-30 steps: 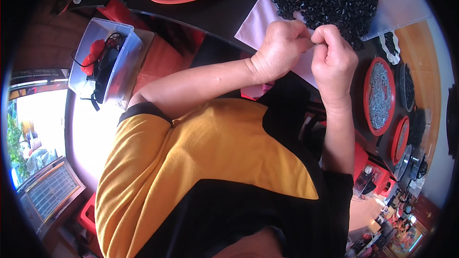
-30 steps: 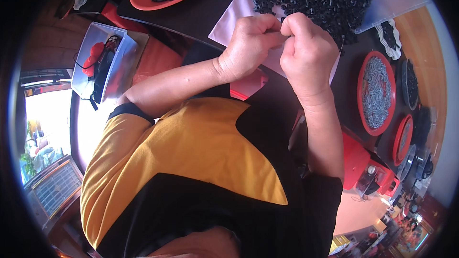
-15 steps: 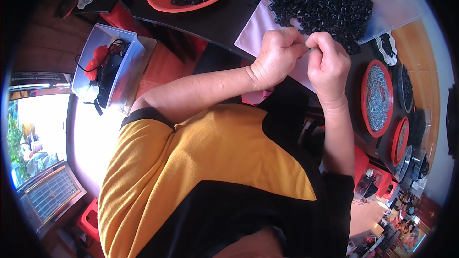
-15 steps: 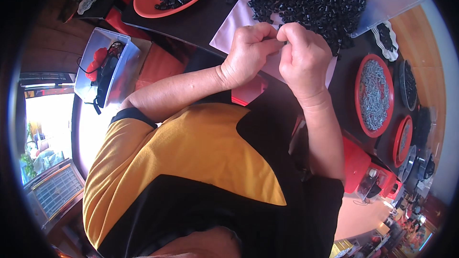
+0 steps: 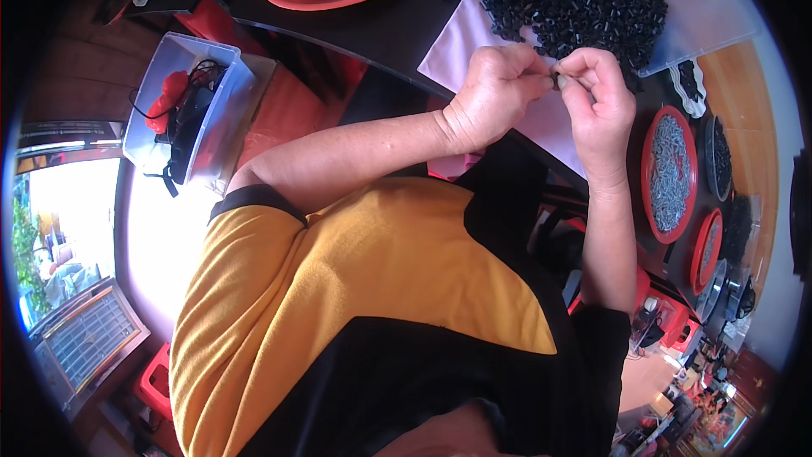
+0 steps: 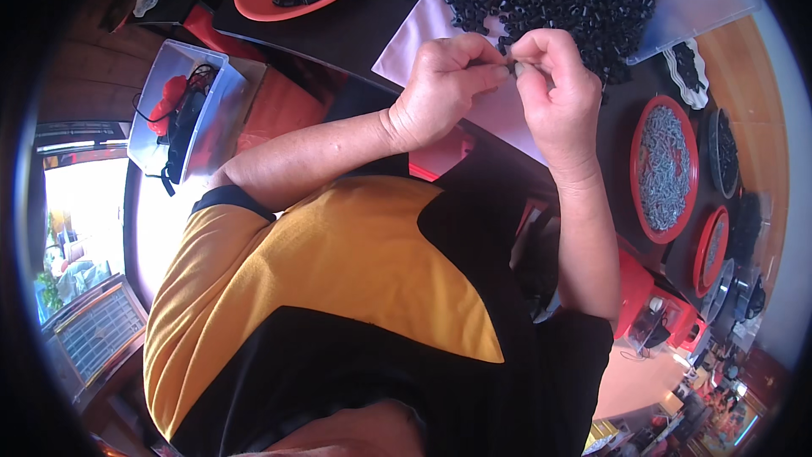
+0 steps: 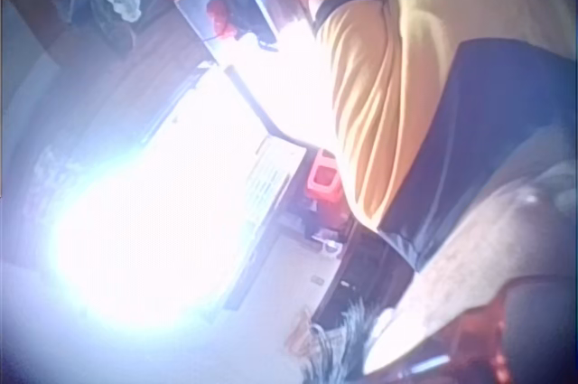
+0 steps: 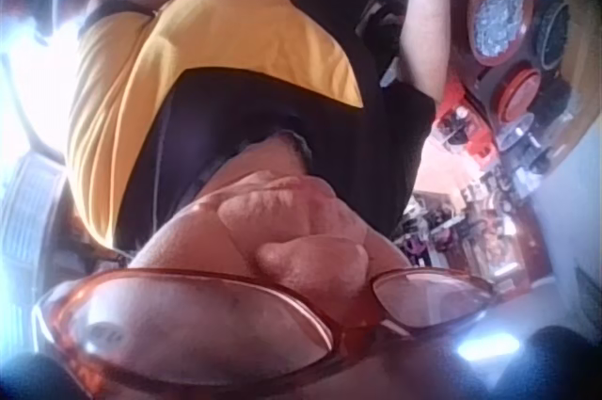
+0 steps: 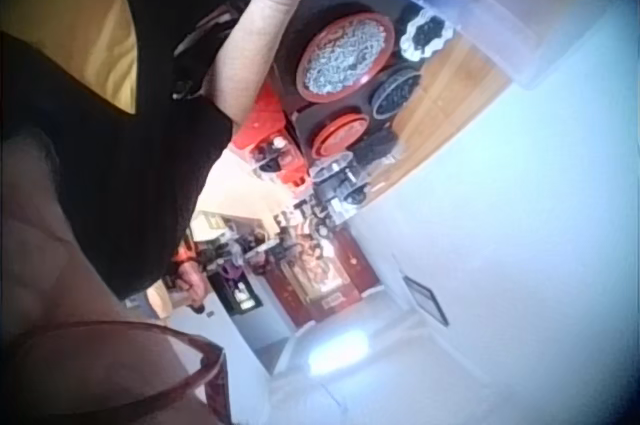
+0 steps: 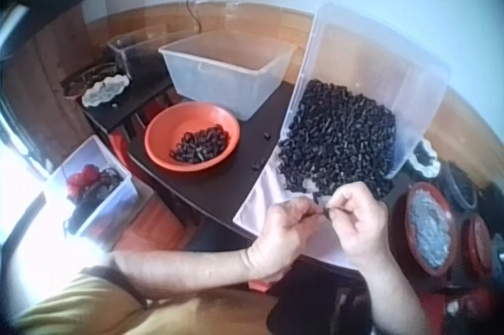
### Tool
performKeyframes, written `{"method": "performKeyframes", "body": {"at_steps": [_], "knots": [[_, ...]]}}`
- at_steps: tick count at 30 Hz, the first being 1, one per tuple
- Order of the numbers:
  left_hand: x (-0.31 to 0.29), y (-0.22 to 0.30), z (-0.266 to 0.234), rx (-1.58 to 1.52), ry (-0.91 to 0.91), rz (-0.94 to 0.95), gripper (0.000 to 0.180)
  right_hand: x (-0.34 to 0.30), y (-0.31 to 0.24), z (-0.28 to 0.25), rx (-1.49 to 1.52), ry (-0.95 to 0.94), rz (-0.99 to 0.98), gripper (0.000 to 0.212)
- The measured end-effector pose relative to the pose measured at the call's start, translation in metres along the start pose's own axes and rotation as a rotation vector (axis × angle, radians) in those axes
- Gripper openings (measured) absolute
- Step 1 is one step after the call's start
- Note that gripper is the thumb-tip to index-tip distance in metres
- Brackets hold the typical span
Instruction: The person assembles components by inserting small metal pins into plastic pieces by hand and placing the assembled parts into a bowl.
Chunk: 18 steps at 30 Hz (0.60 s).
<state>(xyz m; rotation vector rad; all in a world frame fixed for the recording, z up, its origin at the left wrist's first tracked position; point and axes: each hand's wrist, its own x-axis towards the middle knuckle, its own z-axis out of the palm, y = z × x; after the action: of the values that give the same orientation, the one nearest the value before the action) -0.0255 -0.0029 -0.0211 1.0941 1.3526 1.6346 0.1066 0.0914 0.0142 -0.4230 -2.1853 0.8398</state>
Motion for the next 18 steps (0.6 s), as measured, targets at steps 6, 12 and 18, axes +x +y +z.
{"method": "performKeyframes", "body": {"at_steps": [6, 12, 18], "knots": [[0.000, 0.001, 0.000, 0.017, 0.008, 0.052, 0.010, -0.003, -0.004, 0.001, 0.054, 0.024, 0.123, 0.022], [0.002, -0.004, -0.002, 0.039, -0.001, 0.073, 0.010, 0.008, -0.014, 0.000, -0.524, -0.028, -0.403, 0.029], [0.003, -0.006, -0.002, 0.007, -0.017, 0.059, 0.012, 0.012, -0.015, -0.003, -0.493, -0.076, -0.368, 0.026]]}}
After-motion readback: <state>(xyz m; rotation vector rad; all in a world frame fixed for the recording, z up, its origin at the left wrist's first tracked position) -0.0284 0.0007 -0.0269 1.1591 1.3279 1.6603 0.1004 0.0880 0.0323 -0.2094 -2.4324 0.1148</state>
